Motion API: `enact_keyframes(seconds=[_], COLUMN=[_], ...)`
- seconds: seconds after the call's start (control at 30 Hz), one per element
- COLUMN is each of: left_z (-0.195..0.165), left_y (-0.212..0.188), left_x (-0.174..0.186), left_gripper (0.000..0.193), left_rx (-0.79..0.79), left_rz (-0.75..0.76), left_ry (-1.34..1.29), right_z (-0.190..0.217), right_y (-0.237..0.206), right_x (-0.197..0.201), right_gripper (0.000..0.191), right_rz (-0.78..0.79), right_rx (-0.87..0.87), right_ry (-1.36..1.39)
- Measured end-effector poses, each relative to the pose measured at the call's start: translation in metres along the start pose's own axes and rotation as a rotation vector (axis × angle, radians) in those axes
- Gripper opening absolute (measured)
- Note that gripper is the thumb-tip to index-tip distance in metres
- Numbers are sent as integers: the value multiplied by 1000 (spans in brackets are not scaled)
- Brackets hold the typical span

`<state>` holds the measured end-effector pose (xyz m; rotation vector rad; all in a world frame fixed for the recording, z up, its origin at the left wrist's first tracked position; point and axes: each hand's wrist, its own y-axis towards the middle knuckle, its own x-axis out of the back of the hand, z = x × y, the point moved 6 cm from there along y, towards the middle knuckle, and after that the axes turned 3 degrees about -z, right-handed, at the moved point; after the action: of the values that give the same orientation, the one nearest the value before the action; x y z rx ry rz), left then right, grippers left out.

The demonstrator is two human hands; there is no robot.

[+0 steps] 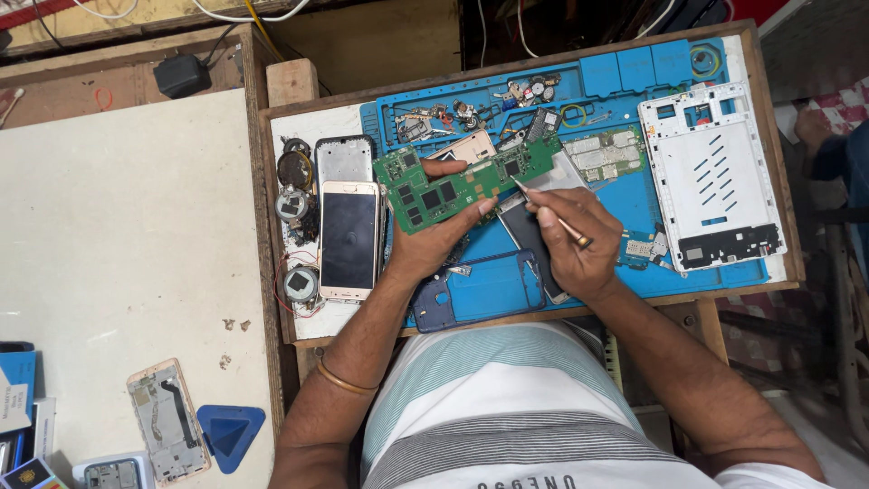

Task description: The person holds a disassembled phone frame and uses a metal pry tool to work around its edges, separating components and removing the mid-frame. They then pick up a green motherboard and probe and lift components on it with the tool, working over a cluttered repair mat with other phone parts.

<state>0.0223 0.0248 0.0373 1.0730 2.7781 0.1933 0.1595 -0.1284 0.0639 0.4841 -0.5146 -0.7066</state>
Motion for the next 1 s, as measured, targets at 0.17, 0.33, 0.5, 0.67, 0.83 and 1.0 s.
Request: enact_keyframes(seconds=[0.17,0.33,0.5,0.67,0.83,1.0], left_z=[0,0,-1,-3,-3,0], left_y=[-2,-3,-4,-3,-3,-4], left_x=[-2,-3,-5,-7,-7,-5], left_gripper=[48,46,44,38,34,38], left_rx=[2,-35,-53,-18,-2,10], left_rz=[11,37,74,83,123,121], left_ry=[37,47,81,140,204,153], right_z=[7,8,1,-18,-45,-53], right_y=[2,3,0,-6,-10,-11], right_x=[-2,-3,-1,2,6,9], right_gripper=[21,21,20,20,28,30], right_rz=[36,21,-13,-61,-175,-209], right_rx=[56,55,-8,-159,-296,-311], right_ry=[-62,-62,-10,143,338,345])
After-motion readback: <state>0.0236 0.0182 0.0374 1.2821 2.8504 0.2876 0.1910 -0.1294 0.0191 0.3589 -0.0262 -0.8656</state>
